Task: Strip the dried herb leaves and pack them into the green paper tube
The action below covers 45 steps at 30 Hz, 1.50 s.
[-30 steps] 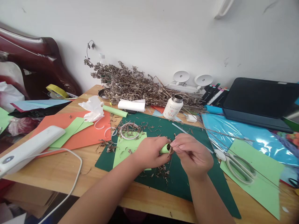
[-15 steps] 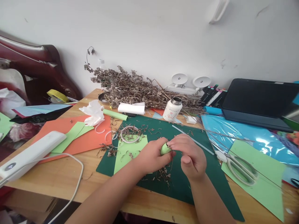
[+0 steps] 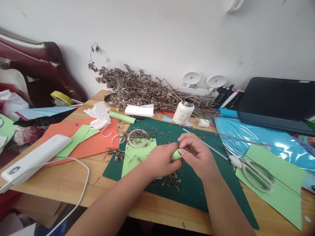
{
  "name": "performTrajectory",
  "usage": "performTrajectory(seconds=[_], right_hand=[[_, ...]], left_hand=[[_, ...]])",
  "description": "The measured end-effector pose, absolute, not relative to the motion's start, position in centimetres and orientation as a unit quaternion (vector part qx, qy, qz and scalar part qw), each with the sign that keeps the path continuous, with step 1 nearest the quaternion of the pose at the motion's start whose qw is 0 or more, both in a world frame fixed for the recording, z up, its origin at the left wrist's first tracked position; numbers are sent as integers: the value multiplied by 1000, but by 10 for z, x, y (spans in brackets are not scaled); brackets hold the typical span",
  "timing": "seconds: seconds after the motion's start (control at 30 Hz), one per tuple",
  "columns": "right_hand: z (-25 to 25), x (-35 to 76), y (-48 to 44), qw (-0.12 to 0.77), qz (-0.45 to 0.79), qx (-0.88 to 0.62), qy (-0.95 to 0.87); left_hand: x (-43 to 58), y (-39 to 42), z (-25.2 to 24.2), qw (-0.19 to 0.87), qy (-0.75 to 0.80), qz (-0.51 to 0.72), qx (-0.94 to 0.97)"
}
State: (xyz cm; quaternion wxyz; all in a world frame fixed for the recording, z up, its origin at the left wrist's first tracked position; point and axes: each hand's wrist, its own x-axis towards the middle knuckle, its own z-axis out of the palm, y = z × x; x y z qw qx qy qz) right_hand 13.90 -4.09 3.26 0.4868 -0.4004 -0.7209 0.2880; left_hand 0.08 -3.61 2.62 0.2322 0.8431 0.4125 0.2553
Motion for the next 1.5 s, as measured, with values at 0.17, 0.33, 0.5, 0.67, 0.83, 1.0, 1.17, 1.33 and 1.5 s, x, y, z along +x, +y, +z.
performTrajectory(seconds=[0.17, 0.33, 0.5, 0.67, 0.83, 1.0, 1.17, 1.33, 1.5], right_hand=[[35, 144, -40, 470, 257, -363, -763], [41, 150, -41, 415, 150, -305, -844], [43, 151, -43, 372, 130, -302, -868], [36, 152, -44, 521, 194, -301, -775], [36, 152, -44, 526, 170, -309, -774], [41, 151, -43, 442, 73, -289, -846], [42, 149, -44, 451, 77, -311, -833], [38, 147, -43, 537, 151, -328, -762], [38, 154, -37, 722, 239, -275, -588]], left_hand=[[0, -36, 27, 233, 401, 263, 846], [-1, -37, 29, 264, 397, 279, 834], [-1, -38, 28, 281, 394, 283, 828], [-2, -37, 32, 310, 407, 314, 799], [-2, -37, 33, 328, 392, 318, 798], [0, -38, 32, 321, 384, 312, 807], [-1, -38, 33, 317, 387, 313, 807], [-2, -36, 32, 305, 393, 317, 807], [-3, -33, 29, 315, 411, 341, 785]])
